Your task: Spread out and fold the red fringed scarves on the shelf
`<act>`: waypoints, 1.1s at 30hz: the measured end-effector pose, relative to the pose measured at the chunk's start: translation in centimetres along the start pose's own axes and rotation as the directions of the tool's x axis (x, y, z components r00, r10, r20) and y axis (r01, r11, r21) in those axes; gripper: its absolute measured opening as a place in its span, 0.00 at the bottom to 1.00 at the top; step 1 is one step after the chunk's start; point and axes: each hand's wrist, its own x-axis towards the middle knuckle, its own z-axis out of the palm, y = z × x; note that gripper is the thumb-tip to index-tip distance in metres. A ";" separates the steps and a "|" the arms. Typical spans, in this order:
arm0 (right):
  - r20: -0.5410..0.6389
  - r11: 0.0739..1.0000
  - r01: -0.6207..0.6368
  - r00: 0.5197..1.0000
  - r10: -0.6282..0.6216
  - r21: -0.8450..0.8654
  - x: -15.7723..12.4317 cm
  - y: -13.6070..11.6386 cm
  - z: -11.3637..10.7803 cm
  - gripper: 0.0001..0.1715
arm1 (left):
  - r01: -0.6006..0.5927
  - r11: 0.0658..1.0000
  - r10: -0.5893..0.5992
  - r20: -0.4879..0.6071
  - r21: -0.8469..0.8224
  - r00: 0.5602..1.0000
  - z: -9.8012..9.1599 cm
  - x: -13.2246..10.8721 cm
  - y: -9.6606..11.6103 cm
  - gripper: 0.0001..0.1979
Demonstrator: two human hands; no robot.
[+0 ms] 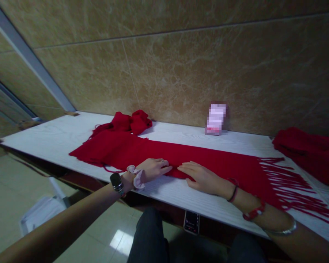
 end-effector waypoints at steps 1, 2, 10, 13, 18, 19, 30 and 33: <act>0.001 1.000 -0.004 1.000 0.004 0.010 0.0 0.1 0.1 0.27 | 0.007 1.000 -0.007 -0.001 -0.003 1.000 0.1 -0.2 -0.2 0.18; 0.004 1.000 -0.009 1.000 0.009 0.019 -0.1 0.2 0.3 0.28 | 0.019 1.000 -0.019 0.005 -0.011 1.000 0.2 -0.5 -0.4 0.19; 0.007 0.996 -0.013 1.000 0.012 0.091 -1.0 0.6 0.2 0.31 | 0.071 0.985 -0.050 0.132 -0.158 0.990 -0.5 -2.4 -0.8 0.25; 0.011 0.997 -0.002 1.000 0.001 0.073 -1.2 0.7 0.1 0.29 | 0.114 0.971 -0.080 0.164 -0.211 0.983 0.4 -2.3 -0.9 0.26; 0.044 0.999 0.046 0.998 -0.045 -0.028 -1.9 1.2 0.0 0.27 | 0.135 0.954 -0.051 0.300 -0.267 0.953 0.6 -2.1 -1.4 0.36; 0.044 0.997 0.058 0.998 -0.055 -0.051 -2.1 1.3 0.0 0.28 | 0.138 0.952 -0.050 0.309 -0.272 0.950 0.4 -2.1 -1.3 0.37; -0.115 0.947 0.088 0.985 -0.129 -0.309 -1.8 0.2 -0.8 0.16 | 0.130 0.982 -0.141 -0.076 -0.134 0.987 -0.9 0.2 2.7 0.22; -0.181 0.969 0.018 0.981 -0.065 -0.248 -1.9 0.7 -0.6 0.16 | 0.219 0.965 -0.234 -0.093 -0.146 0.968 -0.9 1.6 3.7 0.22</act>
